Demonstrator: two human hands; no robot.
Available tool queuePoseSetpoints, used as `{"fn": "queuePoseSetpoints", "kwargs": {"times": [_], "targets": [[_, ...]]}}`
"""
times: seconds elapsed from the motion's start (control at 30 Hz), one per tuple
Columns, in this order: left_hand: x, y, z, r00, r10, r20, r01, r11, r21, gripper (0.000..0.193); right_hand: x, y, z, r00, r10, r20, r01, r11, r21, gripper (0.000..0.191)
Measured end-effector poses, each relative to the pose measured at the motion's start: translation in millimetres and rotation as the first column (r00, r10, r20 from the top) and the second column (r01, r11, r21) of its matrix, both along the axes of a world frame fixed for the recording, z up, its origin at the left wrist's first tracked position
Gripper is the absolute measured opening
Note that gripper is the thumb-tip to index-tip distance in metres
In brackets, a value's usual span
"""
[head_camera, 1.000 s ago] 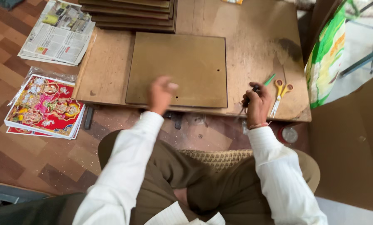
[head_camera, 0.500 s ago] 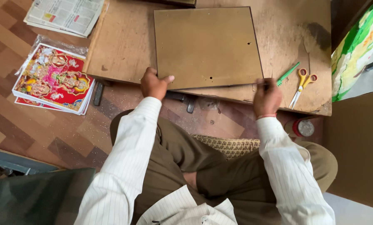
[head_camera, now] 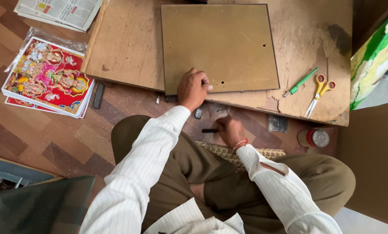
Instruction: The person sits on the floor at a low workbench and fastens small nails along the edge of a square frame backing board, using a small hand tool to drive each fastener in. They reposition and turn the board between fasteners and work along its edges.
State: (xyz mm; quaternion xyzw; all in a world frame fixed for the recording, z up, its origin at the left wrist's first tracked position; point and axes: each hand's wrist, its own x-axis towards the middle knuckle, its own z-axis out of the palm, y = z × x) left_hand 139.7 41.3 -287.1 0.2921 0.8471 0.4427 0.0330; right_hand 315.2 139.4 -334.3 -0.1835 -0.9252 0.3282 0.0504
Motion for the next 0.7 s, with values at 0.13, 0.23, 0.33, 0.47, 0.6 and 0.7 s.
{"fn": "queuePoseSetpoints", "kwargs": {"times": [0.13, 0.23, 0.33, 0.47, 0.6, 0.7], "targets": [[-9.3, 2.2, -2.2, 0.996, -0.064, -0.061, 0.063, 0.998, -0.021, 0.022, -25.4, 11.7, -2.1, 0.971, -0.21, -0.117, 0.235, 0.934, 0.271, 0.013], [-13.8, 2.1, -4.7, 0.991, -0.084, -0.107, 0.085, 0.996, 0.004, 0.022, -44.4, 13.7, -1.5, 0.977, -0.207, -0.061, 0.215, 0.935, 0.282, 0.016], [-12.1, -0.9, -5.4, 0.99, -0.078, -0.12, 0.084, 0.996, 0.039, 0.021, -50.7, 10.8, -2.7, 0.972, -0.235, -0.018, 0.228, 0.917, 0.328, 0.014], [-11.0, -0.8, -0.8, 0.985, -0.085, -0.153, 0.093, 0.995, 0.044, 0.021, -52.1, 12.2, 0.2, 0.975, -0.214, -0.057, 0.22, 0.912, 0.347, 0.014], [-10.4, 1.9, 0.6, 0.986, -0.072, -0.15, 0.078, 0.997, 0.028, 0.019, -50.5, 17.8, -2.6, 0.949, -0.31, -0.052, 0.313, 0.914, 0.259, 0.016], [-7.6, -4.4, -5.0, 0.993, -0.092, -0.079, 0.098, 0.992, 0.084, 0.016, -39.1, 13.9, -14.2, 0.933, -0.337, -0.122, 0.354, 0.922, 0.156, 0.02]]}}
